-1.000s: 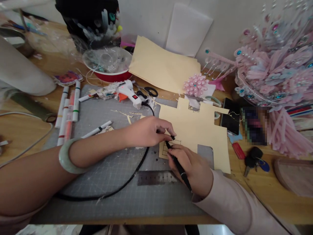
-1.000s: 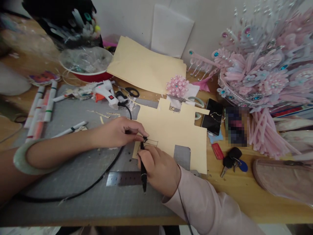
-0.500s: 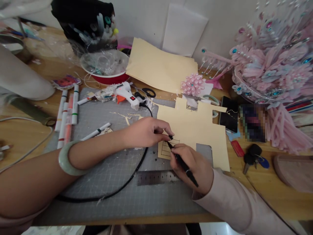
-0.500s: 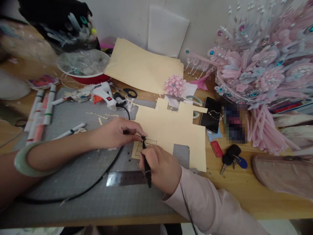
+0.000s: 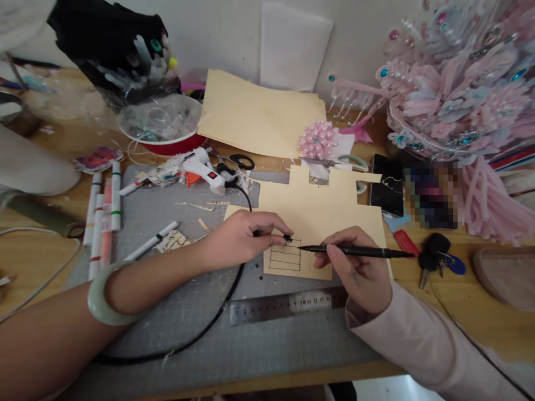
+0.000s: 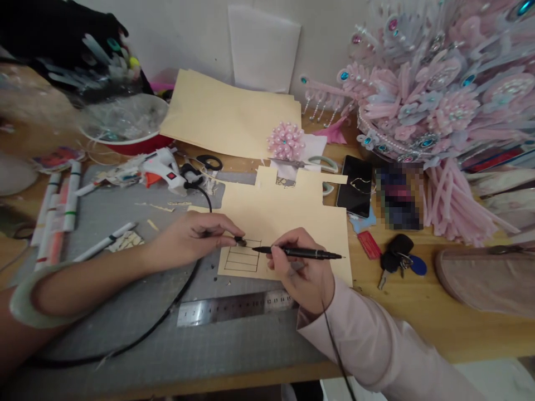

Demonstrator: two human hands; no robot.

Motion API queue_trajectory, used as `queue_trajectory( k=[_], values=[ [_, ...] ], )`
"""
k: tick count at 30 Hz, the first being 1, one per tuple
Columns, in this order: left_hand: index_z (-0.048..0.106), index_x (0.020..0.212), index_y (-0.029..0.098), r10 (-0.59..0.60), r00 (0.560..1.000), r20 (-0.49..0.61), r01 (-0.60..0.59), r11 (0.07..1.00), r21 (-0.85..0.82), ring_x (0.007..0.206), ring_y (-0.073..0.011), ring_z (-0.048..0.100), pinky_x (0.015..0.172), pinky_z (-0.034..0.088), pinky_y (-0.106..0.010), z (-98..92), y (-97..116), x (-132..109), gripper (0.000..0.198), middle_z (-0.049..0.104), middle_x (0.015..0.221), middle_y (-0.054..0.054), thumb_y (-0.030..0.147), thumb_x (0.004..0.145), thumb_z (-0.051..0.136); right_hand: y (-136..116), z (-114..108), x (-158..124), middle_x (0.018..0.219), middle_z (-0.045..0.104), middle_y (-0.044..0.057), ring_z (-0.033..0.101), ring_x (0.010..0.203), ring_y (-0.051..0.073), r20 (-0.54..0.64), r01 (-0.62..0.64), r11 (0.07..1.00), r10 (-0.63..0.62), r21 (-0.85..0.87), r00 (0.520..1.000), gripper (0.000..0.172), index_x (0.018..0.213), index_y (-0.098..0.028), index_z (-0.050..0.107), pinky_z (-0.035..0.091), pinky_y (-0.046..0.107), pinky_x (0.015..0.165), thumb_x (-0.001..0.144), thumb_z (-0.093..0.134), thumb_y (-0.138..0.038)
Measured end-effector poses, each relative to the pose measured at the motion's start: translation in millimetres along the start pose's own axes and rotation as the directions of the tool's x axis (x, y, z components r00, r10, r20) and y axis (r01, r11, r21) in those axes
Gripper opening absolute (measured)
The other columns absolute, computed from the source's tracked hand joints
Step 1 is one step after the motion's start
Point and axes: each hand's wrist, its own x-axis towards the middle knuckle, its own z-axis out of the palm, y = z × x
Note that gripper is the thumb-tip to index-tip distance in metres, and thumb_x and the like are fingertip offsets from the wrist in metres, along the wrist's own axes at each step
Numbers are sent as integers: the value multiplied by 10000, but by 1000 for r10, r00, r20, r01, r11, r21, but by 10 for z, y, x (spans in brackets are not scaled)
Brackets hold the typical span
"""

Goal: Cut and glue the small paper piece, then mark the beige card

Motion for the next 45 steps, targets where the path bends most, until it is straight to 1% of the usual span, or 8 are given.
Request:
queue_trajectory(
  k=[6, 12, 20, 25, 32, 34, 40, 45],
  values=[
    [635, 891, 152, -17, 1000, -6, 16, 999, -29, 460, -65, 367, 460, 297, -160, 13, 8, 18, 213, 435, 499, 63, 309, 783, 538, 21, -7, -27, 637, 597, -6, 603, 551, 122, 98, -20, 999, 23, -35, 995, 33, 848, -199, 504, 504, 218, 494, 834, 527, -217],
    [630, 886, 155, -1, 1000, -6, 1, 1000, -22, 445, -54, 311, 429, 243, -146, 2, 17, 22, 177, 351, 479, 85, 273, 785, 546, 40, -4, -3, 639, 585, -2, 587, 545, 118, 109, -10, 999, 16, -50, 994, 48, 850, -186, 505, 500, 222, 501, 841, 515, -232],
    [630, 895, 168, -3, 1000, -7, 3, 1000, 3, 448, -55, 328, 432, 255, -147, -2, 20, 18, 175, 416, 504, 76, 267, 789, 533, 58, 10, -7, 633, 574, -9, 585, 541, 114, 120, -39, 998, 45, -52, 992, 55, 852, -189, 504, 502, 215, 493, 843, 513, -243],
    [627, 897, 170, -2, 1000, -6, 2, 1000, 21, 448, -56, 332, 433, 261, -142, -1, 19, 18, 178, 390, 490, 79, 272, 792, 525, 54, 11, -2, 642, 585, -4, 599, 549, 121, 116, -29, 998, 35, -51, 993, 53, 846, -191, 504, 506, 218, 487, 845, 509, -244],
    [610, 922, 171, -3, 1000, 6, 3, 999, 38, 466, -68, 375, 464, 287, -159, 6, -17, 14, 209, 458, 517, 63, 316, 806, 514, 44, 5, -4, 662, 599, 5, 613, 571, 125, 125, -52, 996, 61, -79, 990, 71, 854, -189, 505, 513, 224, 505, 850, 502, -259],
    [609, 925, 168, -5, 1000, 8, 5, 999, 32, 469, -71, 377, 470, 291, -164, 8, -21, 12, 215, 452, 517, 61, 321, 807, 514, 44, 5, -4, 664, 598, 4, 612, 573, 124, 125, -47, 995, 57, -85, 991, 71, 858, -188, 506, 512, 223, 507, 849, 503, -258],
    [617, 905, 165, 3, 1000, -2, -3, 1000, 23, 444, -63, 316, 439, 247, -154, 6, -12, 15, 186, 338, 470, 85, 282, 803, 514, 45, 7, 1, 659, 601, 3, 609, 565, 121, 124, -29, 994, 41, -103, 991, 68, 859, -186, 510, 504, 225, 509, 847, 501, -253],
    [620, 915, 175, 3, 1000, 22, -4, 999, 40, 450, -68, 353, 451, 281, -157, 7, -23, 24, 200, 381, 480, 76, 303, 802, 515, 19, 3, 16, 671, 606, -1, 604, 577, 119, 134, 38, 980, -11, -197, 991, 37, 859, -194, 511, 480, 217, 511, 830, 509, -217]
  ],
)
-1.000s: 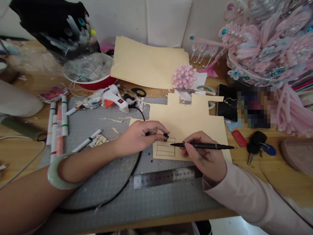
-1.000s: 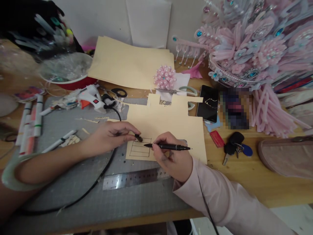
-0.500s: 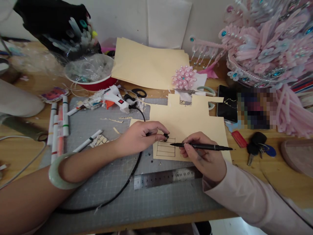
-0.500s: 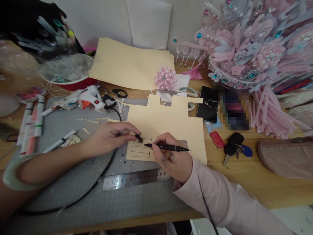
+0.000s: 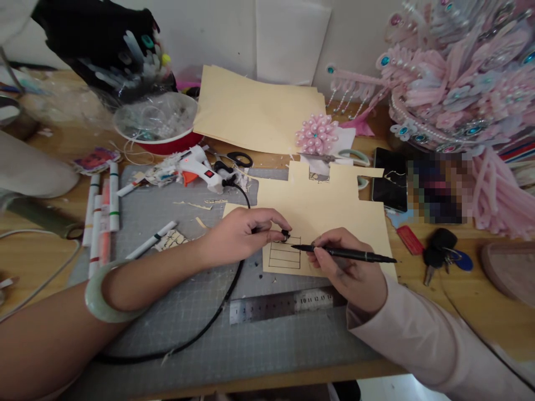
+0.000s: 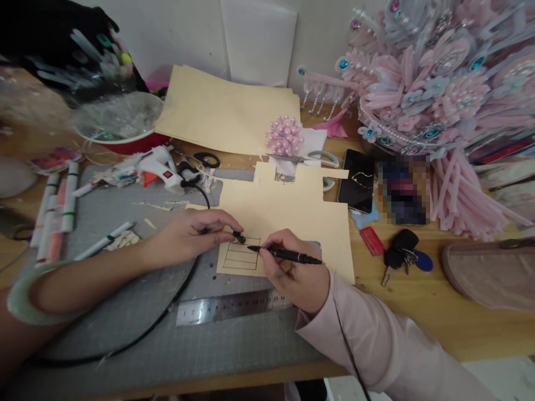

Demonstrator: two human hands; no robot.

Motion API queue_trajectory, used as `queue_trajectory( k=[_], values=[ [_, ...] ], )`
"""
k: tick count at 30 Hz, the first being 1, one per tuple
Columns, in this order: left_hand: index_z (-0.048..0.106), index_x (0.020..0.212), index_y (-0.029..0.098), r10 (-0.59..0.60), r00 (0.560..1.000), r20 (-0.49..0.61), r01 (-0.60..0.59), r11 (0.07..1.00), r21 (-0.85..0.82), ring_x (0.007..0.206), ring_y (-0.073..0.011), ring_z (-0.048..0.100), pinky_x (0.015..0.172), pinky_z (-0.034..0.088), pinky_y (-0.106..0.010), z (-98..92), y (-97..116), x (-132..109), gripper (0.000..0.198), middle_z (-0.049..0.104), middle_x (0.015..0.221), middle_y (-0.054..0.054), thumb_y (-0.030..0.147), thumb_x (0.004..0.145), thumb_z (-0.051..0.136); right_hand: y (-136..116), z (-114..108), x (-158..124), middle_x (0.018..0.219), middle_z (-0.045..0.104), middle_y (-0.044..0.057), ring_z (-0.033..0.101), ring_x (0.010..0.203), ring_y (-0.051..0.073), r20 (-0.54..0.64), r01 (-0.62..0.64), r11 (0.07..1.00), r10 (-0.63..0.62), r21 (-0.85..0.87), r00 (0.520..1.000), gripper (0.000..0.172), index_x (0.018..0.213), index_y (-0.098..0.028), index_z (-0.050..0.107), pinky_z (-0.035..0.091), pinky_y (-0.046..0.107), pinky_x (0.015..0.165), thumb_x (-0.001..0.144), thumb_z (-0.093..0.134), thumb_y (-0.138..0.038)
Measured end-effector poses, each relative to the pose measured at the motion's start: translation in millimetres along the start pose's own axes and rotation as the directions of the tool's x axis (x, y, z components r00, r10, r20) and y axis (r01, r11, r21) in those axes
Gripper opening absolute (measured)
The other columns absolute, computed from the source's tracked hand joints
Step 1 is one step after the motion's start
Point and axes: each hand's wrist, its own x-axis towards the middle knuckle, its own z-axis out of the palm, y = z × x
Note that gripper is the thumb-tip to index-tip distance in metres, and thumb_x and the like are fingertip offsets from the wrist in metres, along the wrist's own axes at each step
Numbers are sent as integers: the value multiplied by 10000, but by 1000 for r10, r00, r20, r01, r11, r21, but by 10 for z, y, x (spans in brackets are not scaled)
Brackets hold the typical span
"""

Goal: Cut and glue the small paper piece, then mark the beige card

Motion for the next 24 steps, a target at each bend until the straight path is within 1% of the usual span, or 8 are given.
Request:
queue_trajectory(
  k=[6, 9, 11, 13, 15, 19, 21, 24],
  values=[
    [634, 919, 181, -8, 1000, 11, 8, 1000, 11, 493, -84, 451, 495, 358, -173, 0, 5, 3, 225, 540, 567, 33, 332, 798, 520, -15, -2, 18, 705, 604, -9, 582, 587, 109, 19, 157, 971, -156, -178, 988, 84, 880, -205, 498, 454, 209, 532, 804, 508, -171],
    [639, 918, 179, -4, 1000, 6, 3, 1000, 17, 524, -89, 489, 514, 379, -175, 3, 7, 4, 233, 581, 607, 20, 341, 800, 520, -9, 7, 21, 750, 619, 2, 599, 638, 113, 80, 248, 937, -236, -244, 968, 103, 906, -200, 493, 469, 206, 574, 808, 503, -169],
    [640, 919, 179, 6, 1000, 9, -6, 999, 32, 549, -93, 510, 527, 389, -176, 6, 6, 3, 235, 602, 637, 13, 343, 803, 518, -12, 21, 26, 794, 629, 19, 610, 697, 119, 137, 337, 898, -310, -284, 941, 112, 912, -191, 493, 484, 208, 623, 807, 496, -151],
    [641, 923, 181, 22, 1000, 13, -23, 998, 55, 571, -97, 527, 542, 399, -178, 9, 2, 0, 234, 619, 667, 9, 341, 810, 513, -25, 42, 34, 816, 639, 42, 617, 736, 132, 172, 429, 846, -394, -315, 903, 115, 916, -176, 495, 498, 224, 658, 808, 486, -135],
    [641, 928, 185, 45, 999, 14, -46, 996, 76, 586, -99, 540, 554, 406, -181, 13, -5, -4, 232, 629, 689, 7, 337, 819, 504, -44, 68, 40, 818, 648, 65, 622, 740, 152, 190, 500, 789, -462, -357, 866, 101, 911, -158, 500, 510, 250, 655, 817, 475, -131],
    [635, 944, 189, 64, 998, 28, -66, 995, 82, 605, -101, 557, 558, 414, -183, 19, -21, -9, 232, 641, 723, 4, 333, 829, 495, -72, 114, 28, 825, 655, 99, 626, 735, 183, 249, 561, 684, -507, -466, 825, 84, 895, -133, 523, 520, 289, 626, 855, 451, -148],
    [632, 949, 190, 61, 998, 32, -63, 995, 77, 608, -101, 561, 556, 416, -183, 21, -28, -8, 231, 644, 730, 3, 331, 830, 494, -81, 132, 18, 842, 656, 112, 625, 742, 194, 271, 570, 646, -508, -508, 817, 113, 893, -124, 539, 524, 307, 631, 873, 435, -163],
    [631, 953, 192, 63, 998, 32, -65, 995, 77, 617, -103, 568, 561, 420, -183, 22, -33, -7, 225, 646, 739, 2, 322, 831, 494, -95, 155, 13, 861, 659, 125, 624, 738, 207, 298, 572, 612, -496, -547, 816, 159, 875, -111, 564, 529, 324, 622, 882, 414, -166]
  ],
)
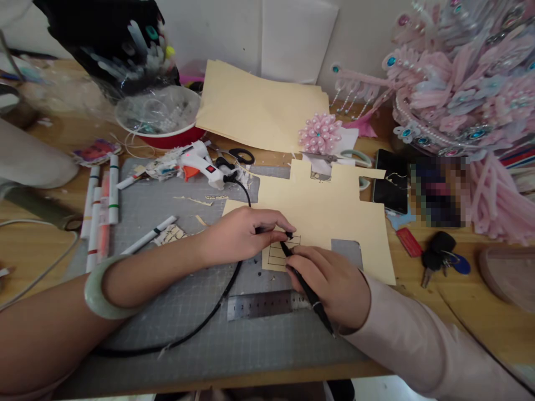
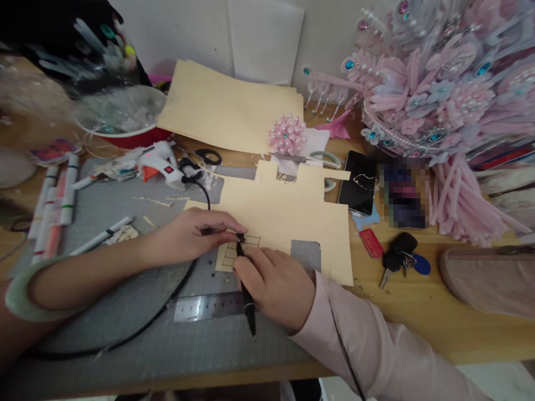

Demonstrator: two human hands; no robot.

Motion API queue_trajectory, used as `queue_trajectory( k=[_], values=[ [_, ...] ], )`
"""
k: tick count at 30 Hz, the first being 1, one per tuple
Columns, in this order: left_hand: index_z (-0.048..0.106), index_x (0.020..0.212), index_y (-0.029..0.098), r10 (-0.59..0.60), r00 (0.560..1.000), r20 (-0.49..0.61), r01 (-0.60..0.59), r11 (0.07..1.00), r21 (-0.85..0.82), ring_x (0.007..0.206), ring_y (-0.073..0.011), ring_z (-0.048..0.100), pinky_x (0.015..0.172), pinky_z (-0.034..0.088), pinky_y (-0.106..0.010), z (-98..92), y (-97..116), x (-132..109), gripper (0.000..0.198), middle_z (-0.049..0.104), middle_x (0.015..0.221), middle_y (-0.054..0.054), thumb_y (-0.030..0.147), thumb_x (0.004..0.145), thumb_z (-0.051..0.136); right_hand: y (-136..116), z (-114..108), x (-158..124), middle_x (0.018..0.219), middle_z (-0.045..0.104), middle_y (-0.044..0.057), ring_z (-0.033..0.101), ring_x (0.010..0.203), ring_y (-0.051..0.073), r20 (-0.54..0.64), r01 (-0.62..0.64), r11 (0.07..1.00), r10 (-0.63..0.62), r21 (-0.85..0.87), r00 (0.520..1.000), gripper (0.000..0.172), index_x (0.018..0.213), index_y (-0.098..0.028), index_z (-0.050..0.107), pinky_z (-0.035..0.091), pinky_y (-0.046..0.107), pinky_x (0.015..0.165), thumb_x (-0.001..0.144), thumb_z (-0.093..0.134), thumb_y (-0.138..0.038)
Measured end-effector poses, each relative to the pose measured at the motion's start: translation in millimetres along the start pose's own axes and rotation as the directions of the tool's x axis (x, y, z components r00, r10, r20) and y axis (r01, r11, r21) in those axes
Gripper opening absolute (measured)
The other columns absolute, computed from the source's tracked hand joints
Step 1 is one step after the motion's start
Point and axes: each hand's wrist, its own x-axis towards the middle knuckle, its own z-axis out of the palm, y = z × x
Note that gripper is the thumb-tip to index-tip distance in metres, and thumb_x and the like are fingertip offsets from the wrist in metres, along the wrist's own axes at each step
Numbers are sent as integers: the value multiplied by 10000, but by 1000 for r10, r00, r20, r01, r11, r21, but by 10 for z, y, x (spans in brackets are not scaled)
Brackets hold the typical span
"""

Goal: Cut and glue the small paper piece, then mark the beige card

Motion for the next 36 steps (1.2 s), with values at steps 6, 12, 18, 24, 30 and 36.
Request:
queue_trajectory(
  k=[6, 12, 18, 24, 30, 36],
  values=[
    [631, 959, 191, 1, 1000, 6, -1, 1000, -5, 643, -108, 580, 579, 430, -185, -8, 14, 0, 218, 649, 747, 1, 306, 831, 498, -27, -7, 23, 878, 665, 127, 627, 743, 220, 23, -7, 1000, 7, -19, 1000, 214, 873, -102, 587, 534, 331, 599, 877, 375, -130],
    [635, 953, 188, 1, 1000, 13, -1, 1000, -17, 643, -110, 582, 579, 433, -187, -12, 21, 1, 218, 650, 748, 0, 305, 830, 498, -26, -24, 10, 837, 662, 134, 624, 724, 208, 23, -15, 999, 14, 33, 1000, 248, 855, -101, 575, 535, 325, 598, 895, 335, -151],
    [636, 949, 190, -11, 1000, 12, 12, 1000, -17, 630, -107, 573, 568, 424, -187, -6, 16, 1, 230, 651, 757, -1, 326, 831, 493, 3, -11, -19, 811, 652, 116, 628, 738, 202, -12, -39, 992, 41, 118, 999, 119, 875, -124, 526, 535, 322, 628, 861, 408, -129],
    [640, 946, 184, -15, 1000, 7, 15, 1000, -1, 634, -110, 570, 568, 416, -186, -11, 27, 6, 240, 645, 726, -2, 333, 828, 494, 55, 19, -56, 836, 642, 86, 634, 763, 177, -47, -144, 962, 159, 231, 986, 107, 918, -166, 488, 521, 277, 641, 822, 459, -128],
    [636, 946, 185, -37, 999, 19, 37, 999, -22, 639, -110, 569, 566, 406, -184, -3, 19, 4, 241, 644, 719, 3, 340, 826, 497, 127, 37, -71, 835, 629, 24, 623, 752, 133, -44, -385, 854, 426, 351, 904, 83, 907, -208, 492, 480, 212, 632, 830, 495, -181],
    [635, 947, 185, -40, 999, 20, 41, 999, -11, 618, -102, 553, 546, 397, -176, -7, 24, 3, 241, 638, 718, 5, 339, 826, 494, 133, 8, -44, 781, 634, 18, 619, 694, 136, 1, -421, 828, 453, 370, 891, 54, 884, -200, 501, 460, 215, 588, 834, 491, -218]
  ],
)
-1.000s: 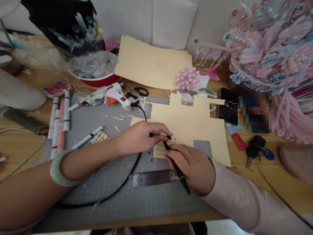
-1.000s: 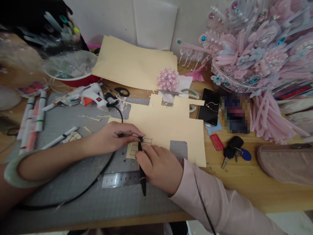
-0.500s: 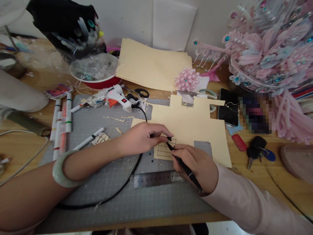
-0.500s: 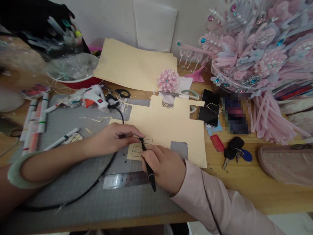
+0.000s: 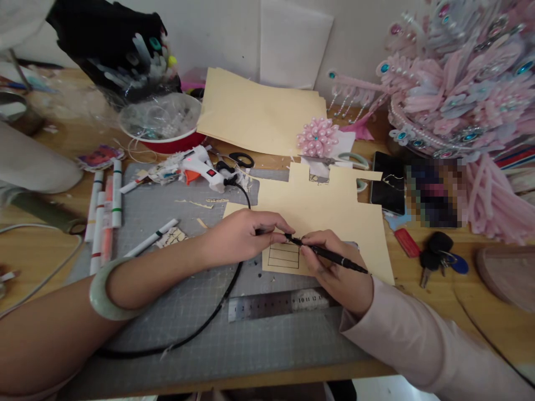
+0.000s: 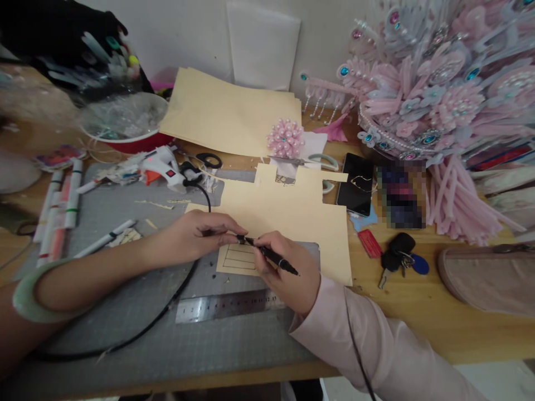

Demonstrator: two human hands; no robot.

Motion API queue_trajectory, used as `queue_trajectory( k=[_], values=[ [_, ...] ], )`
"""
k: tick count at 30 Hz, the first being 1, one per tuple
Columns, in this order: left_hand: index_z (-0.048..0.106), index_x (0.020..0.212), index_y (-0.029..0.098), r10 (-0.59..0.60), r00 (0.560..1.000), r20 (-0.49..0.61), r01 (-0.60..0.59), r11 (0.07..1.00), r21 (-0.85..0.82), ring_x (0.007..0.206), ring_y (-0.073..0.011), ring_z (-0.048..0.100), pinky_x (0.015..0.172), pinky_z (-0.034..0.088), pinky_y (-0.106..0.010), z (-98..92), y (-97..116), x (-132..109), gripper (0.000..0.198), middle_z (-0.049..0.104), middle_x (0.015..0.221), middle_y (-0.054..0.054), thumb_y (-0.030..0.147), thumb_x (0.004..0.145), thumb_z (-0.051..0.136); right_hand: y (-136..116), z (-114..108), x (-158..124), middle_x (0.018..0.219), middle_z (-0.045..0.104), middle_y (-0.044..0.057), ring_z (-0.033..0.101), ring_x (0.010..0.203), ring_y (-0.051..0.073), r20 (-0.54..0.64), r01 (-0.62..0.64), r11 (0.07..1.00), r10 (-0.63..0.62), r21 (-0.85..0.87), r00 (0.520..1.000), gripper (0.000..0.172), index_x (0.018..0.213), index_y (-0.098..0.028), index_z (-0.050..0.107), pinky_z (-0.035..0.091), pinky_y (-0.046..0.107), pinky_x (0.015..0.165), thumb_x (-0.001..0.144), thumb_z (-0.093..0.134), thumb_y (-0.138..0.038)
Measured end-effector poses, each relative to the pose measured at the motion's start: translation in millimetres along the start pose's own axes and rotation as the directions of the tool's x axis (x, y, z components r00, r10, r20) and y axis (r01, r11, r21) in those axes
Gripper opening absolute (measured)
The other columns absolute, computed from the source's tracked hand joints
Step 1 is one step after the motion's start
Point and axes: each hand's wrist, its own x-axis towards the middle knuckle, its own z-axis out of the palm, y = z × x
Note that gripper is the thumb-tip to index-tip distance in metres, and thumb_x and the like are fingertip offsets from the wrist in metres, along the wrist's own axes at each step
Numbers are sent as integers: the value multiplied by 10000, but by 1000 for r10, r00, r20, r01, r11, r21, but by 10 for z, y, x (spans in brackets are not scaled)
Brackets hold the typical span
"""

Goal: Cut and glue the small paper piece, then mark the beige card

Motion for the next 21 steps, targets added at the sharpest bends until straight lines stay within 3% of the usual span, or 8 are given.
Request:
queue_trajectory(
  k=[21],
  values=[
    [634, 940, 181, -5, 1000, -1, 5, 1000, -24, 627, -111, 559, 563, 417, -185, -9, 34, 8, 234, 633, 709, 1, 328, 821, 497, -2, -7, -13, 752, 633, 10, 604, 626, 124, 25, 26, 999, -27, 47, 999, 52, 866, -197, 499, 446, 217, 558, 815, 501, -200]
  ],
)
